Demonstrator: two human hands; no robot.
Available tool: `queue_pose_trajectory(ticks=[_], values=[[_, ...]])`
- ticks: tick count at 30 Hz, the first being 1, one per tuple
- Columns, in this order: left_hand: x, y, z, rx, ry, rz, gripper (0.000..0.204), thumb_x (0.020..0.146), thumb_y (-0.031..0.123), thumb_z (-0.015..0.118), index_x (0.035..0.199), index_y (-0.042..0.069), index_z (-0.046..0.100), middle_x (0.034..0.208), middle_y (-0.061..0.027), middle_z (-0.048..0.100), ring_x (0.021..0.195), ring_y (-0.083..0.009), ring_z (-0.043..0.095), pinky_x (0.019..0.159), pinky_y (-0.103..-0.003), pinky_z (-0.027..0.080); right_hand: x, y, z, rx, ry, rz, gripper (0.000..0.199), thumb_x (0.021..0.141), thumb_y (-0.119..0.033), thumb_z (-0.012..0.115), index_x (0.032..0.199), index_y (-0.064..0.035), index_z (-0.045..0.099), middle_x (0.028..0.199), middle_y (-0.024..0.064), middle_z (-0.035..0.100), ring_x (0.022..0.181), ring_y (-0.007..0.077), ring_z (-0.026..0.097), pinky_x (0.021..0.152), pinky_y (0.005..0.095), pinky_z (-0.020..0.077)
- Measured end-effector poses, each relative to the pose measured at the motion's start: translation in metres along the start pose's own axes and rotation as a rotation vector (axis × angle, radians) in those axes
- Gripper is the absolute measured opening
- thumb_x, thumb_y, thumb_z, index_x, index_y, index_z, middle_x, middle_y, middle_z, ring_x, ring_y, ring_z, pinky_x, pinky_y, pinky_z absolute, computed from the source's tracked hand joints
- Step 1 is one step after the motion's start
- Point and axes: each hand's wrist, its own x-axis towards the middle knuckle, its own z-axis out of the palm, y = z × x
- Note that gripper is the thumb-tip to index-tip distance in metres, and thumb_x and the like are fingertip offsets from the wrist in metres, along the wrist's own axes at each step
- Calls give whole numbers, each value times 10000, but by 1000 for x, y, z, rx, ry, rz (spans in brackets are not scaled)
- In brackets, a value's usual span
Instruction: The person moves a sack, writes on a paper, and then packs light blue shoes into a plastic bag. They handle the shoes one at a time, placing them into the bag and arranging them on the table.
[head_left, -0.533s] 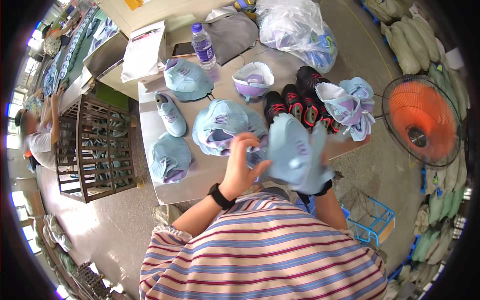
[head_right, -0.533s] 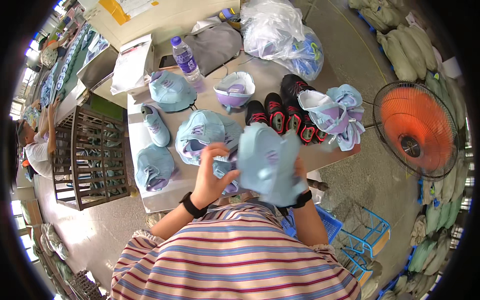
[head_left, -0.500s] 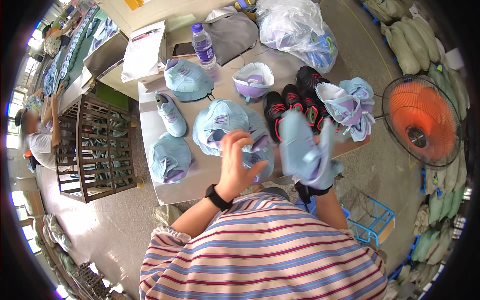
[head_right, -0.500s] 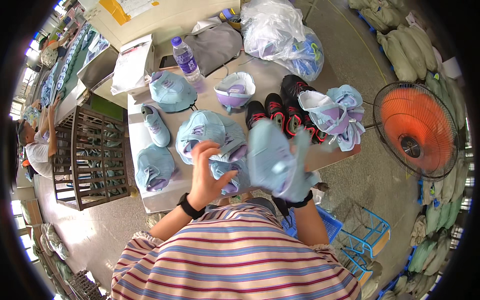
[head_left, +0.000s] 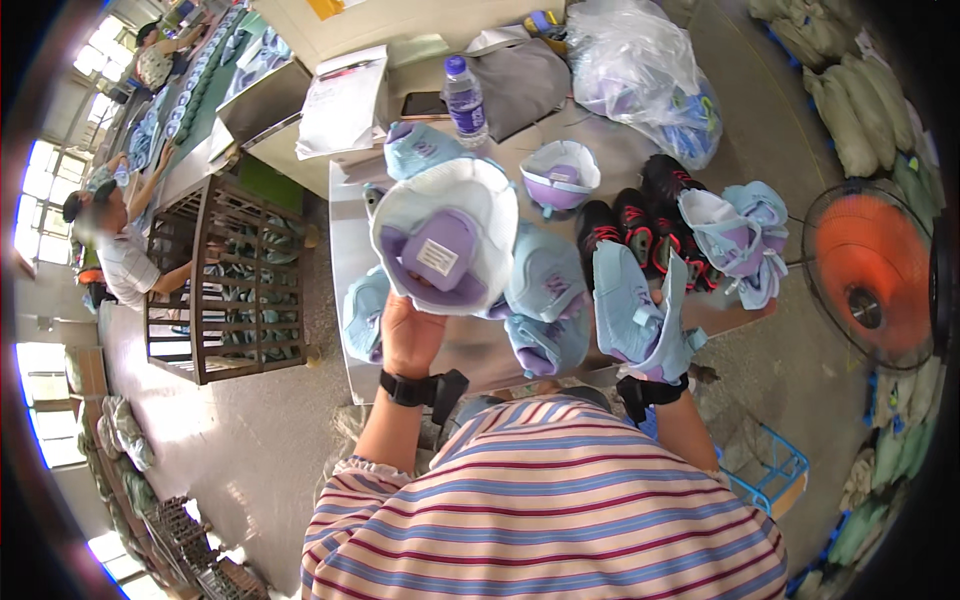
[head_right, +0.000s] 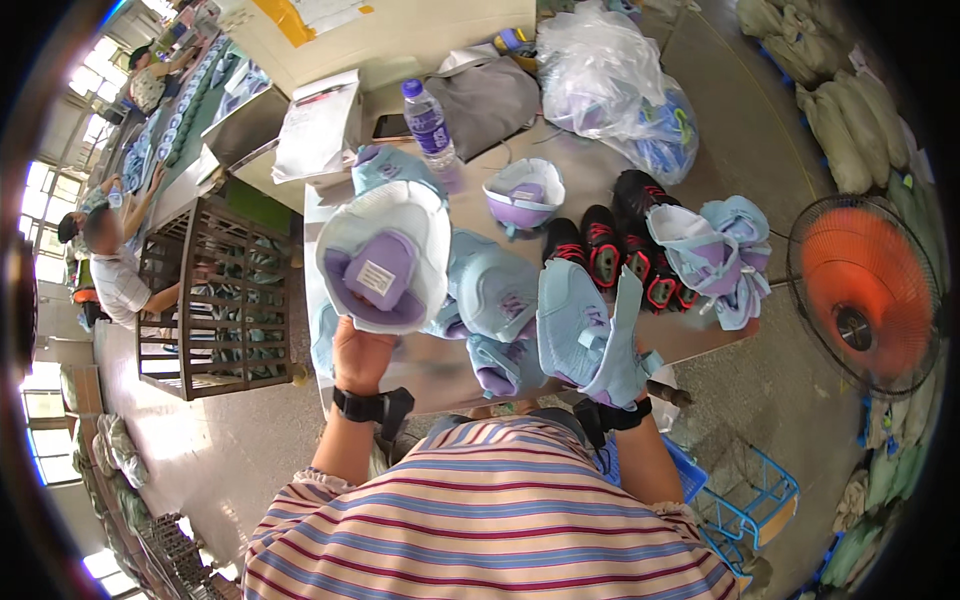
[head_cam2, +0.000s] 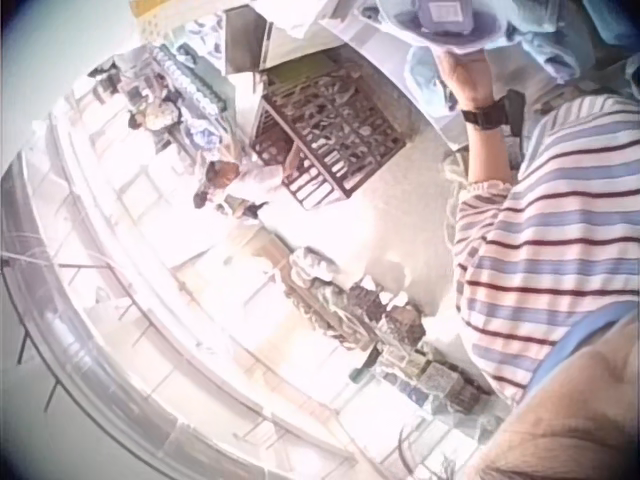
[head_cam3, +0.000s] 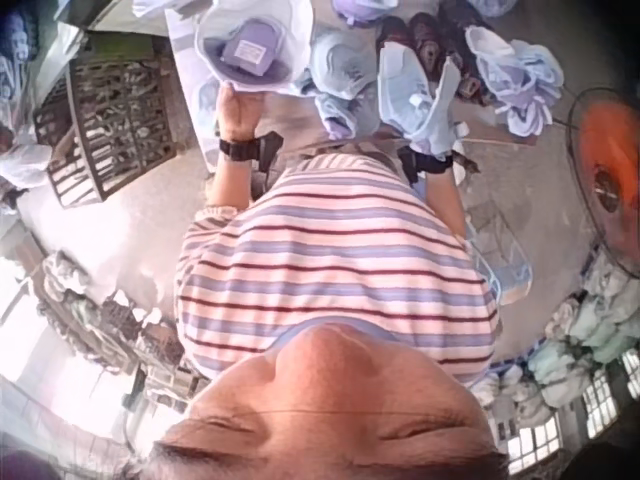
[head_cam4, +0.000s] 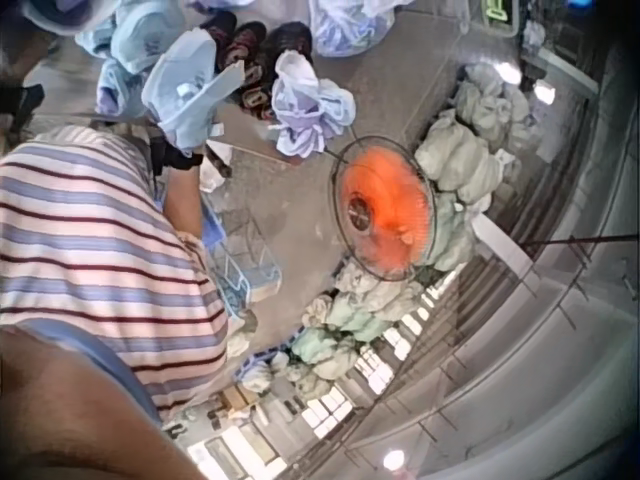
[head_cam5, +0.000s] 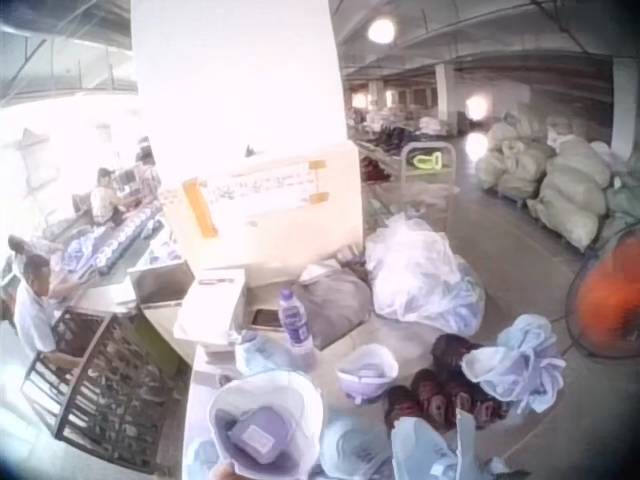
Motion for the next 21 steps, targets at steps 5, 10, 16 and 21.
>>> queue_pose_trajectory(ticks=[5, 10, 16, 21], values=[[-6, -18, -12, -274, -4, -73, 311, 945, 196, 437, 1212, 60, 518, 1267, -80, 539, 1179, -243, 491, 1029, -454, 366, 6, 4, -1, -36, 20, 7, 594, 885, -435, 522, 1314, -34, 433, 1269, 161, 521, 1133, 340, 526, 972, 504, 420], [13, -16, -7, -121, -37, -54, 344, 975, 256, 396, 1254, 70, 474, 1282, -90, 525, 1169, -262, 500, 1010, -468, 386, 7, -3, -3, -45, 33, -14, 598, 884, -436, 524, 1315, -32, 432, 1271, 164, 519, 1132, 341, 528, 968, 502, 425], [97, -5, -28, 178, 447, -30, 309, 983, 219, 397, 1265, 94, 383, 1323, -102, 415, 1191, -309, 441, 998, -615, 324, 3, -6, -5, -59, 60, -53, 603, 882, -437, 525, 1316, -29, 430, 1274, 168, 516, 1130, 341, 530, 963, 499, 431], [145, -21, -30, 255, 474, -61, 276, 974, 211, 424, 1224, 99, 392, 1226, -95, 466, 1129, -288, 477, 956, -590, 368, -11, -7, -23, -84, 134, -84, 607, 881, -439, 526, 1317, -27, 429, 1277, 171, 514, 1128, 342, 531, 959, 497, 435]])
